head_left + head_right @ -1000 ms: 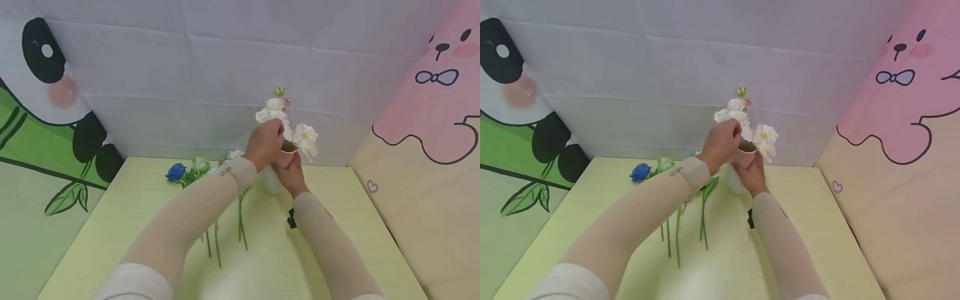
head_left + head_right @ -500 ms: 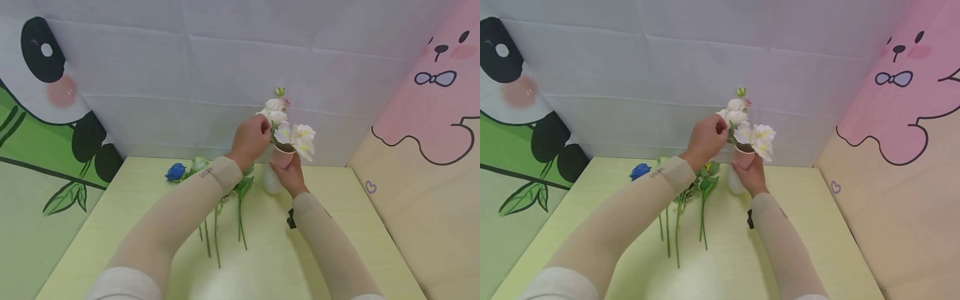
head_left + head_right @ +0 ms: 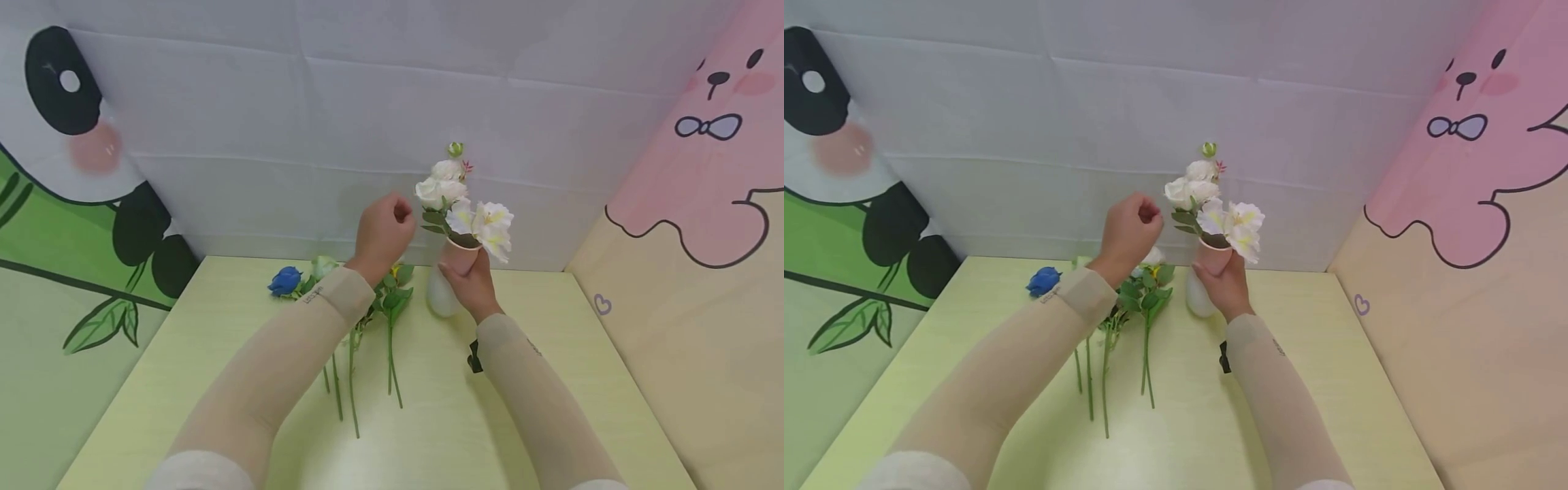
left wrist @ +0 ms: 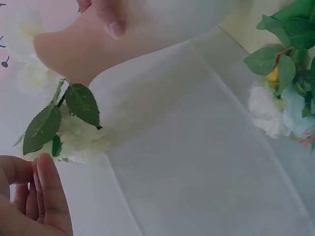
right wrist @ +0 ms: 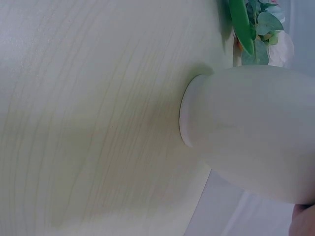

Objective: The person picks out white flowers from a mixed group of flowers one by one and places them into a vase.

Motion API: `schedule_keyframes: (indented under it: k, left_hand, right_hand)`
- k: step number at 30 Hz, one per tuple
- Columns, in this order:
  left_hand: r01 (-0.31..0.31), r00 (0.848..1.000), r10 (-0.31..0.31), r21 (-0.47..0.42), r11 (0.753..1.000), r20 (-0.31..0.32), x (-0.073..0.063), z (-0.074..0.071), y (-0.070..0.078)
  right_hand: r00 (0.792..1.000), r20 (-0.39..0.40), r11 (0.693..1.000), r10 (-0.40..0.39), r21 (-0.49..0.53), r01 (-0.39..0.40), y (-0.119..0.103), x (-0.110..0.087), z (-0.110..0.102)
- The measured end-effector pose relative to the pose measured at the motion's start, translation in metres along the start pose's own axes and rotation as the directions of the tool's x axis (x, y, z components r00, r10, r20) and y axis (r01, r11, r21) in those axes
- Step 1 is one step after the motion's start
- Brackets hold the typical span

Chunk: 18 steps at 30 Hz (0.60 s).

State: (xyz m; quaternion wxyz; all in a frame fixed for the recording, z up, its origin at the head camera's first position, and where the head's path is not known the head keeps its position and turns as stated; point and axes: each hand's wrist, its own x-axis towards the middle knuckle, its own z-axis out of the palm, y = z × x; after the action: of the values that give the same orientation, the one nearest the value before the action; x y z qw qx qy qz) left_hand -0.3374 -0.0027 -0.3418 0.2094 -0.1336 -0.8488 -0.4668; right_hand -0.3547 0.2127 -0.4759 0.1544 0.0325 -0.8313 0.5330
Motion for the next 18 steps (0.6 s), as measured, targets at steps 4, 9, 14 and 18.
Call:
schedule_keyframes:
  k: [4, 9, 14, 18]
  left_hand:
    - [0.018, 1.0, -0.018, 0.008, 1.0, 0.015, -0.006, -0.001, -0.011]
    - [0.055, 0.998, -0.056, 0.034, 0.998, 0.035, -0.014, 0.002, -0.027]
    - [0.127, 0.989, -0.13, 0.05, 0.991, 0.07, -0.025, 0.006, -0.044]
    - [0.184, 0.975, -0.191, 0.071, 0.98, 0.111, -0.036, 0.011, -0.057]
  right_hand:
    - [1.0, 0.003, 1.0, -0.006, -0.014, 0.006, 0.001, 0.0, 0.0]
    - [1.0, -0.003, 1.0, -0.019, -0.014, 0.019, 0.003, 0.002, 0.001]
    - [1.0, 0.001, 1.0, -0.002, -0.023, 0.002, 0.002, 0.001, 0.001]
    - [1.0, 0.009, 1.0, -0.001, -0.031, 0.001, 0.0, 0.0, 0.0]
